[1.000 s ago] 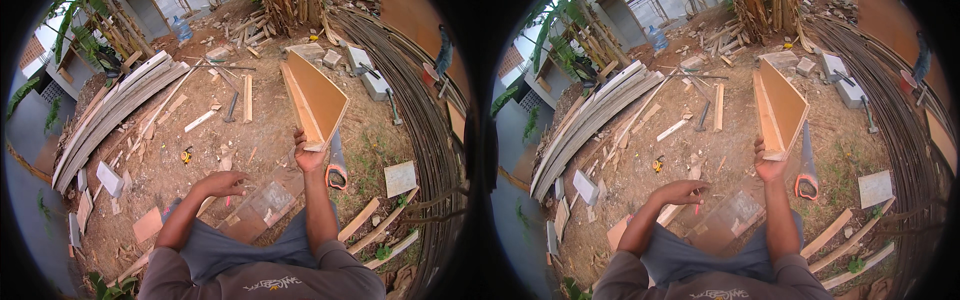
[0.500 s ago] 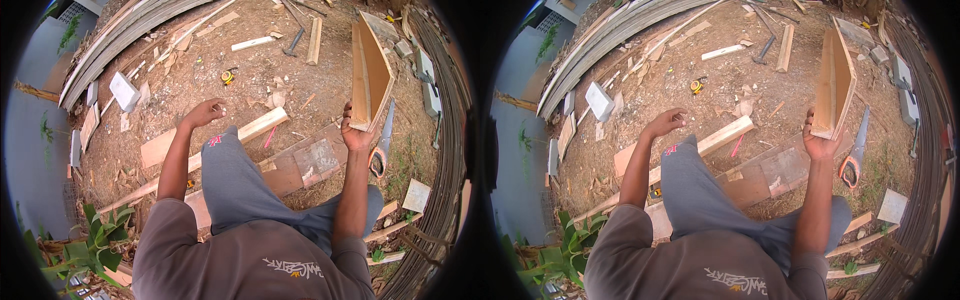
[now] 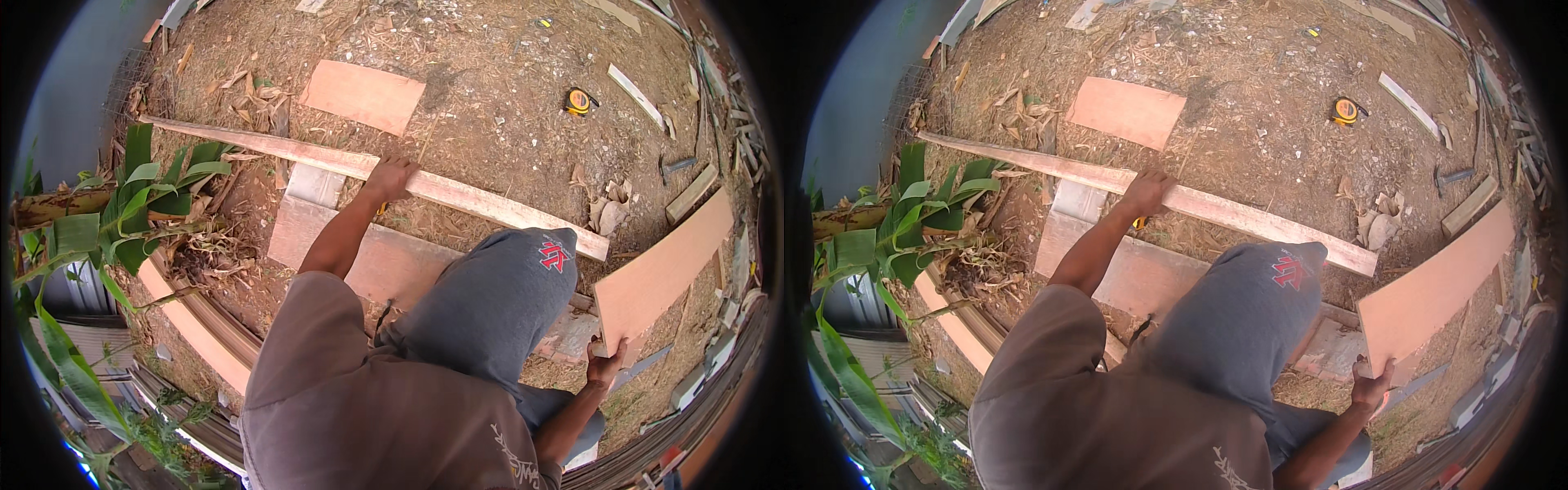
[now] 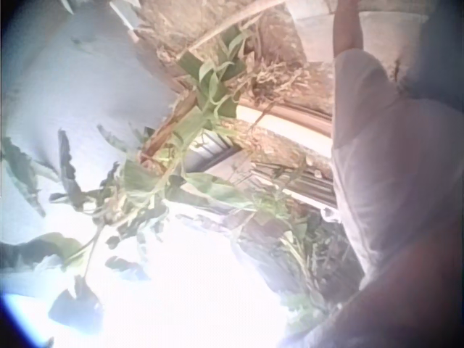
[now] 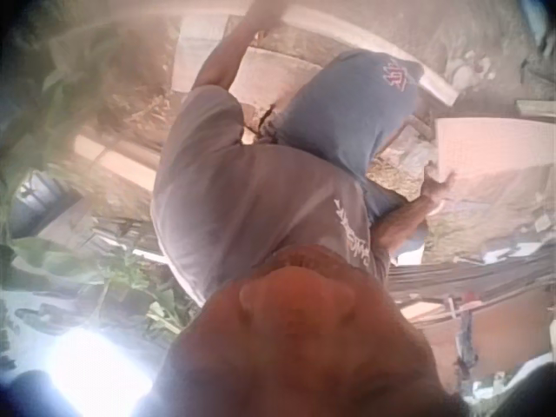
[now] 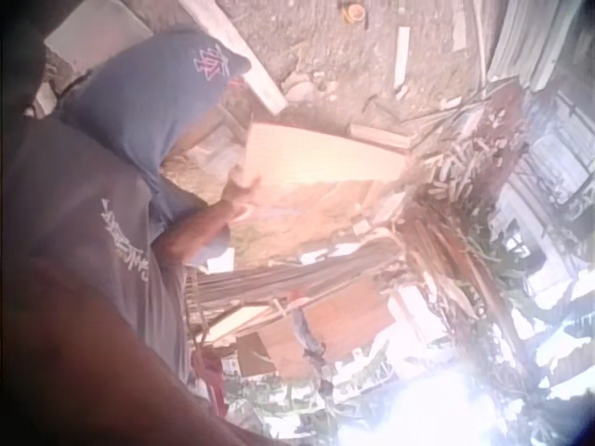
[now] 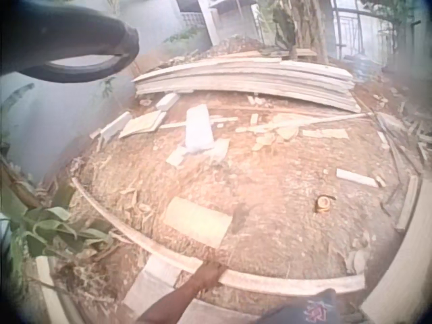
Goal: The person saws a wooden plank, then aligns it with a pink board. They use a hammer to drive nails into the board, securing the plank. Another person assists by holding the board steady.
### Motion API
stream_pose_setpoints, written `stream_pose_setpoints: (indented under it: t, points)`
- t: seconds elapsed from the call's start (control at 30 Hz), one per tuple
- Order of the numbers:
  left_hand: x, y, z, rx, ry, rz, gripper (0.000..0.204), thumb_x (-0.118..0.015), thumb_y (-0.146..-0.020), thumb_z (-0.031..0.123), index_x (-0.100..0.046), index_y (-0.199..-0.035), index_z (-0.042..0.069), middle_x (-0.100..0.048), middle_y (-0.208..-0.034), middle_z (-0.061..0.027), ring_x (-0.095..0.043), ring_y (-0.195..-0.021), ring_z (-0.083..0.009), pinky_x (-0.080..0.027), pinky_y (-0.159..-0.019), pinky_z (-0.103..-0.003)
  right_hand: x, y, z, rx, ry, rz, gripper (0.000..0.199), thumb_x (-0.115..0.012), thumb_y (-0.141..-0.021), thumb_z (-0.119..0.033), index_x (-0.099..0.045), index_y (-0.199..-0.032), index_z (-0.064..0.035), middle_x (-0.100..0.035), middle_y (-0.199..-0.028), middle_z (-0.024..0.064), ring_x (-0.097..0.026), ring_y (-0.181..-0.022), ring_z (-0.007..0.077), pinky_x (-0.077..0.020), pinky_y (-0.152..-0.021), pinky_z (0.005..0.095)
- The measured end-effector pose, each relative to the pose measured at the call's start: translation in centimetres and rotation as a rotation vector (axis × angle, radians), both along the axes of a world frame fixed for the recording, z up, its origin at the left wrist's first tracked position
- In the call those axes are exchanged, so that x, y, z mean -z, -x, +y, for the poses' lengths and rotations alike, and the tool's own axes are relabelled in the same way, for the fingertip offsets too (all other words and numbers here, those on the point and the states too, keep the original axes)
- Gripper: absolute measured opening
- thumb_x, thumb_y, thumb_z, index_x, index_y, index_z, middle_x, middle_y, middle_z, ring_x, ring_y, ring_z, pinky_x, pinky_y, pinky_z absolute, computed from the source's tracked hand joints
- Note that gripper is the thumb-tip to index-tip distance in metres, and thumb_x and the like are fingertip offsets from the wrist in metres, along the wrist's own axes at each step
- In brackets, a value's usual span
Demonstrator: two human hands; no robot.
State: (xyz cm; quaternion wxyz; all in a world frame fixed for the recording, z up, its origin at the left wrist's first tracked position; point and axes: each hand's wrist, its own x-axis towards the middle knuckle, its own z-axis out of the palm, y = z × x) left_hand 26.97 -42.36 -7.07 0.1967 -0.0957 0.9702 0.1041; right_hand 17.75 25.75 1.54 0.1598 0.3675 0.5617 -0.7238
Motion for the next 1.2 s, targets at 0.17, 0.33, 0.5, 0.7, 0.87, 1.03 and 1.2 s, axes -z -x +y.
stream_pose_setpoints:
  t: [0.17, 0.33, 0.5, 0.7, 0.87, 1.03, 1.2]
  points:
    - [-1.7, 1.0, 0.6, -0.028, 0.128, 0.303, 0.075, -0.090, -0.066, 0.026, -0.058, -0.133, 0.015, -0.062, -0.121, -0.0110, -0.056, -0.121, -0.0314, -0.040, -0.107, -0.047, 2.0, -0.6, 2.8, -0.178, -0.095, -0.115, 0.059, -0.062, -0.091, -0.058, -0.050, -0.136, -0.0226, -0.060, -0.116, 0.0024, -0.058, -0.102, 0.0273, -0.0446, -0.085, 0.0503]
    - [-4.8, 5.5, 1.2, -0.019, 0.230, 0.549, 0.076, -0.089, -0.064, 0.025, -0.058, -0.133, 0.015, -0.059, -0.108, -0.0066, -0.057, -0.107, -0.0262, -0.040, -0.099, -0.044, 3.1, -1.3, 4.3, -0.179, -0.147, -0.229, 0.059, -0.063, -0.088, -0.057, -0.049, -0.134, -0.0227, -0.056, -0.119, 0.0035, -0.058, -0.104, 0.0279, -0.0442, -0.086, 0.0523]
    - [-6.7, 8.8, 6.8, 0.079, 0.112, 0.656, 0.073, -0.088, -0.066, 0.028, -0.060, -0.132, 0.014, -0.060, -0.107, -0.0070, -0.057, -0.107, -0.0262, -0.040, -0.096, -0.043, 5.3, -0.2, 0.0, -0.701, -0.660, -0.103, 0.082, -0.065, -0.089, -0.042, -0.032, -0.157, -0.0086, -0.056, -0.141, 0.0135, -0.056, -0.124, 0.0324, -0.0450, -0.098, 0.0491]
    - [-7.3, 10.8, 22.1, 0.267, -0.146, 0.639, 0.064, -0.079, -0.077, 0.032, -0.057, -0.132, 0.008, -0.060, -0.115, -0.0088, -0.057, -0.107, -0.0248, -0.039, -0.092, -0.042, 1.5, 2.3, -10.5, -0.458, -0.022, 0.067, 0.091, -0.068, -0.097, -0.037, -0.010, -0.163, -0.0129, -0.053, -0.143, 0.0181, -0.059, -0.121, 0.0318, -0.0511, -0.096, 0.0457]
    - [-8.9, 9.9, 26.8, 0.399, -0.317, 0.480, 0.052, -0.069, -0.083, 0.028, -0.058, -0.127, 0.005, -0.060, -0.120, -0.0093, -0.057, -0.108, -0.0241, -0.038, -0.091, -0.040, 3.5, 5.2, -19.8, 0.169, 0.517, 0.233, 0.076, -0.053, -0.099, -0.061, -0.030, -0.154, -0.0132, -0.051, -0.143, 0.0136, -0.049, -0.132, 0.0311, -0.0404, -0.111, 0.0508]
    - [-10.6, 8.2, 17.6, 0.237, -0.316, 0.479, 0.070, -0.077, -0.082, 0.038, -0.052, -0.139, 0.006, -0.057, -0.133, -0.0165, -0.054, -0.123, -0.0330, -0.039, -0.102, -0.045, 5.0, 5.7, -21.7, 0.362, 0.566, 0.325, 0.067, -0.039, -0.103, -0.062, -0.043, -0.146, -0.0104, -0.053, -0.142, 0.0081, -0.050, -0.132, 0.0281, -0.0395, -0.113, 0.0487]
    - [-12.9, 3.4, 3.0, -0.080, -0.394, 0.233, 0.096, -0.089, -0.067, 0.038, -0.046, -0.147, 0.006, -0.053, -0.144, -0.0217, -0.049, -0.135, -0.0404, -0.038, -0.114, -0.050, 4.2, 7.3, -22.0, 0.423, 0.703, 0.434, 0.060, -0.032, -0.107, -0.054, -0.042, -0.147, -0.0100, -0.055, -0.140, 0.0090, -0.051, -0.130, 0.0295, -0.0383, -0.114, 0.0499]
